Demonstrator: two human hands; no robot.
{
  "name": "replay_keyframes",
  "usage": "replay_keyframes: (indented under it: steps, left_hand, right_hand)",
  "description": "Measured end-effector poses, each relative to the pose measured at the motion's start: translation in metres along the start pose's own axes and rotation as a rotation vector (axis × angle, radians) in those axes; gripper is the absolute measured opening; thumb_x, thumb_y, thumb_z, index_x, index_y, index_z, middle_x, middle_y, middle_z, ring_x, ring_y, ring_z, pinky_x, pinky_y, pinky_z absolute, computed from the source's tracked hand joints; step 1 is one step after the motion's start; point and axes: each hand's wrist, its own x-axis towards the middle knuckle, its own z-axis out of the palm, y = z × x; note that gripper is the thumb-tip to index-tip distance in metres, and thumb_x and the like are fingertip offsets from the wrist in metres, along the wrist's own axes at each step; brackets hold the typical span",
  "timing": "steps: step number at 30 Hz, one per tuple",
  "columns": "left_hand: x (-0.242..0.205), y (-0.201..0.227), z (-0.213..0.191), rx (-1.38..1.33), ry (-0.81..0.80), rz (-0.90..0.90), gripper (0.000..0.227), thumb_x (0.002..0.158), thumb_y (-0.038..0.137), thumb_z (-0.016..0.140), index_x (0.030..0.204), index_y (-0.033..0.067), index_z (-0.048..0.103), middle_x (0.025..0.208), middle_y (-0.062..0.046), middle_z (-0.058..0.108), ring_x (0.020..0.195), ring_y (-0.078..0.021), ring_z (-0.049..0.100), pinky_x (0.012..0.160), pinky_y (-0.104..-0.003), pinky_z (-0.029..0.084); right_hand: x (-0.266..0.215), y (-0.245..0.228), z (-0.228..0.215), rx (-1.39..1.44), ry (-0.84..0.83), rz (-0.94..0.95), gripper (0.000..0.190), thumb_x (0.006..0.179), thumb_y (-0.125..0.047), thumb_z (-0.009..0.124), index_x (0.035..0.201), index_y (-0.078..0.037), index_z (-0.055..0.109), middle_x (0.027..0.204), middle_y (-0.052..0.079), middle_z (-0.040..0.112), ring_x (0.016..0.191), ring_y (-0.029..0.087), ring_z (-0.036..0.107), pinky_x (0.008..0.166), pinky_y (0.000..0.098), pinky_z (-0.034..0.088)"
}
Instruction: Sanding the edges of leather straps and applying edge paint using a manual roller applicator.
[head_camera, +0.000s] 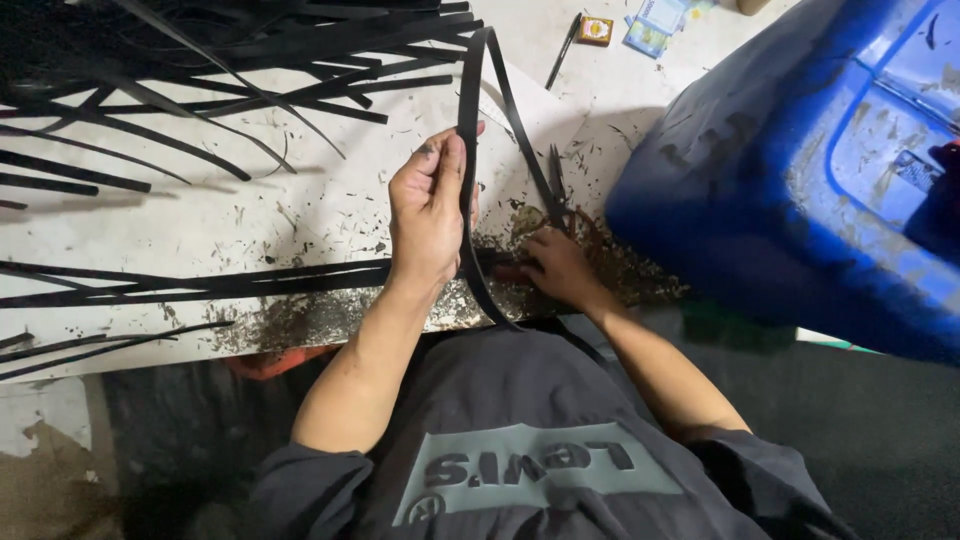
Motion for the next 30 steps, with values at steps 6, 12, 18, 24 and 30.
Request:
replay_keyframes:
  steps: [6, 12, 18, 24, 30]
  left_hand:
    - [-0.008, -0.017, 0.003, -0.158, 0.053, -0.164, 0.023, 0.108, 0.023, 0.057, 0.111, 0.0057, 0.072, 0.053, -0.001, 0.05, 0.037, -0.0054, 0.045, 0.032, -0.018, 0.035]
    - [-0.009, -0.013, 0.004, -0.302, -0.009, -0.237, 0.028, 0.108, 0.024, 0.057, 0.117, 0.0027, 0.072, 0.054, -0.003, 0.047, 0.035, -0.0075, 0.045, 0.03, -0.02, 0.032]
    - [-0.017, 0.025, 0.014, -0.428, -0.052, -0.31, 0.025, 0.107, 0.024, 0.06, 0.103, 0.0024, 0.072, 0.057, -0.003, 0.044, 0.035, -0.0073, 0.043, 0.029, -0.018, 0.029]
    - [-0.021, 0.064, 0.025, -0.409, -0.046, -0.318, 0.025, 0.104, 0.023, 0.065, 0.088, 0.004, 0.069, 0.055, -0.004, 0.045, 0.034, -0.0073, 0.045, 0.028, -0.017, 0.03]
    - [-0.023, 0.023, 0.031, -0.445, 0.044, -0.306, 0.027, 0.101, 0.022, 0.068, 0.083, 0.0016, 0.071, 0.05, -0.007, 0.059, 0.034, -0.0029, 0.051, 0.03, -0.011, 0.029]
  right_hand:
    - [-0.013, 0.038, 0.067, -0.186, -0.22, 0.07, 0.036, 0.09, -0.027, 0.073, 0.118, -0.006, 0.065, 0.118, 0.018, 0.063, 0.112, 0.039, 0.062, 0.095, 0.0504, 0.049]
    - [0.009, -0.047, -0.082, 0.516, 0.354, 0.31, 0.037, 0.097, -0.031, 0.075, 0.124, -0.01, 0.061, 0.094, 0.021, 0.074, 0.084, 0.041, 0.073, 0.06, 0.0459, 0.056]
    - [0.016, -0.133, -0.192, 0.553, 0.607, -0.149, 0.027, 0.1, -0.007, 0.065, 0.121, 0.009, 0.066, 0.115, 0.023, 0.071, 0.098, 0.033, 0.072, 0.082, 0.0417, 0.057]
    - [0.015, -0.152, -0.203, 0.599, 0.662, -0.259, 0.035, 0.092, 0.001, 0.071, 0.123, 0.014, 0.063, 0.103, 0.023, 0.071, 0.071, 0.026, 0.074, 0.062, 0.0334, 0.058]
    - [0.03, -0.182, -0.211, 0.518, 0.632, -0.413, 0.019, 0.087, -0.002, 0.078, 0.104, 0.007, 0.074, 0.085, 0.018, 0.073, 0.066, 0.033, 0.072, 0.056, 0.0378, 0.054]
